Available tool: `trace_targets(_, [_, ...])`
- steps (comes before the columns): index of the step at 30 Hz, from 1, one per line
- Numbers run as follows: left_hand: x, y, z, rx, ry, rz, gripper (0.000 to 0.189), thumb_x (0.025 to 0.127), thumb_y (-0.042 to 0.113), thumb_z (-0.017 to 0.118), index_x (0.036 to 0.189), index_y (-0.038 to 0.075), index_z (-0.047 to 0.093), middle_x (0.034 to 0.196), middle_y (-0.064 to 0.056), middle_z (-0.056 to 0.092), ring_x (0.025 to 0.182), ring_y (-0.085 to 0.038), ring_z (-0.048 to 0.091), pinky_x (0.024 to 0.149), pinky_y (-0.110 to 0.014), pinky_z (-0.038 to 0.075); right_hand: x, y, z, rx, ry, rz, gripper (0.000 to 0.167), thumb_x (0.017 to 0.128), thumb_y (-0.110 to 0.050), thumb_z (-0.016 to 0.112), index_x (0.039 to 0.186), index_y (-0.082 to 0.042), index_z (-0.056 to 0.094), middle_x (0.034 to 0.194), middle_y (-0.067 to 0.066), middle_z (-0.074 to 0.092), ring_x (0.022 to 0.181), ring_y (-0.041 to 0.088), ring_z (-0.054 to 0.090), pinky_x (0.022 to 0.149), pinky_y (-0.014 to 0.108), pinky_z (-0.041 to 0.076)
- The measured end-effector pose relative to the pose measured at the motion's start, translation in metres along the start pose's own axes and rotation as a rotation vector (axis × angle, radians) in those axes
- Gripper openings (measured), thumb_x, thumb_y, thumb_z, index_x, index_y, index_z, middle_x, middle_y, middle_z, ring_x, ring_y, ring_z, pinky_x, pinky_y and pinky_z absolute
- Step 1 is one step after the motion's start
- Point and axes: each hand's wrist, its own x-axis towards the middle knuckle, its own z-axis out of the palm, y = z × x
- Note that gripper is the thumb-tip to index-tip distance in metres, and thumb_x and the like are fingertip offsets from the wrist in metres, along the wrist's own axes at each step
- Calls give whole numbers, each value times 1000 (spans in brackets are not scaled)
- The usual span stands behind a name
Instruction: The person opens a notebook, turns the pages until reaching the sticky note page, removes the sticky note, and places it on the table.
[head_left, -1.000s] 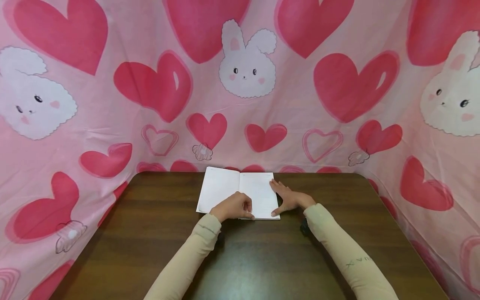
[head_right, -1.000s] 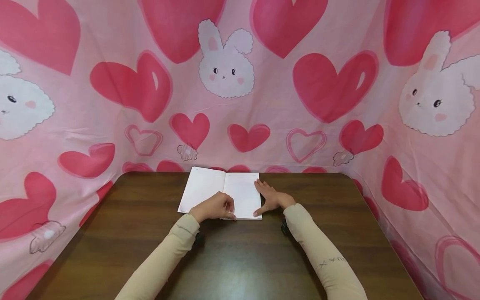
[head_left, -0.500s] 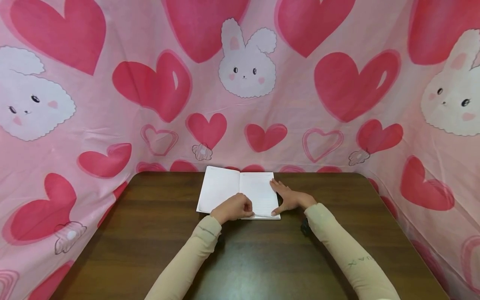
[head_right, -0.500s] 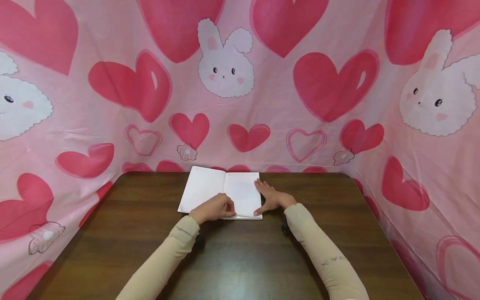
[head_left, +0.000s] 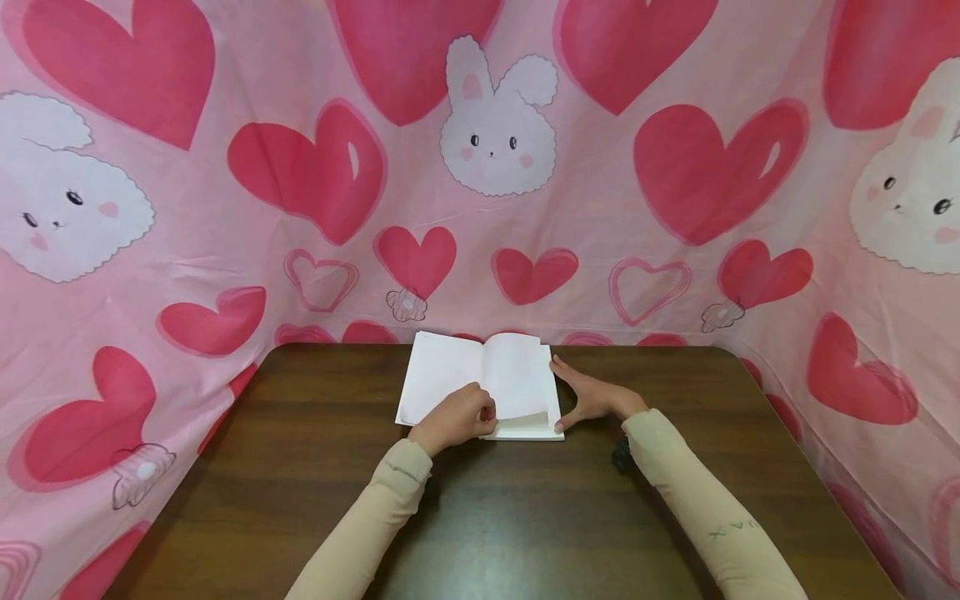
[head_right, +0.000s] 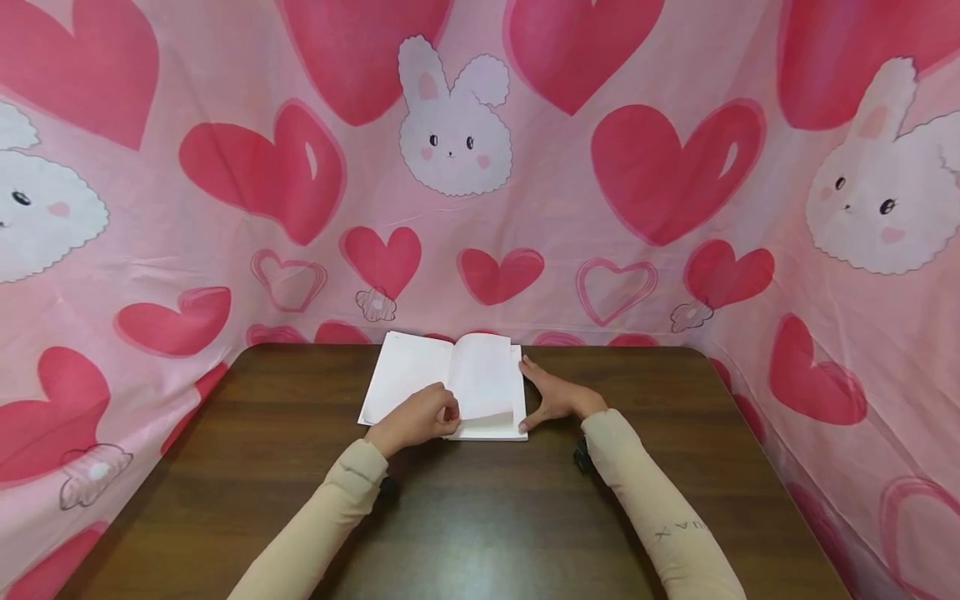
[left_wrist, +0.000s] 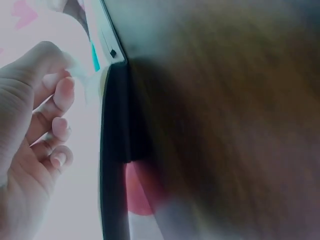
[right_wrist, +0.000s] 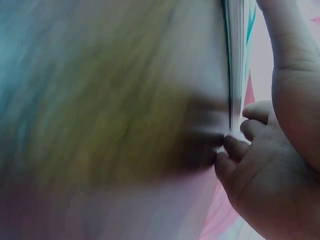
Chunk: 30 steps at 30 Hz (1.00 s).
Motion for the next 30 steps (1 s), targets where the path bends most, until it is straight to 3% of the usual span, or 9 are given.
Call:
trace_targets(7, [-9,-2,-5,-61,130,-26,17,82,13,73,67,16,65,64,10,51,68,-8,45,63,-23,40,4,-7,3,-40,-5,3,127,77,-43,88,160,6,6,168,26,-5,152,53,-5,120,67,9])
trace_targets(14, [-13,-5,-7,-102,203,-55,22,76,11,69,58,17,57,57,10,47,63,-9,43,60,-24,37,5,-11,6,-54,-9,19,126,77,-44,88,161,4,7,169,25,-3,151,55,-7,117,72,8])
trace_targets(24, [-17,-6,-8,-149,280,-83,25,79,10,67,57,16,58,56,10,49,60,-8,42,58,-23,38,6,-12,9,-61,-4,46,127,77,-41,89,162,1,5,170,22,-4,152,53,-9,116,74,5])
trace_targets(30, [-15,-8,-19,-190,399,-136,26,81,10,66,57,14,58,56,7,51,61,-12,44,59,-27,39,6,-13,9,-51,-7,51,127,76,-41,89,162,0,5,170,22,-4,152,53,-9,116,74,4])
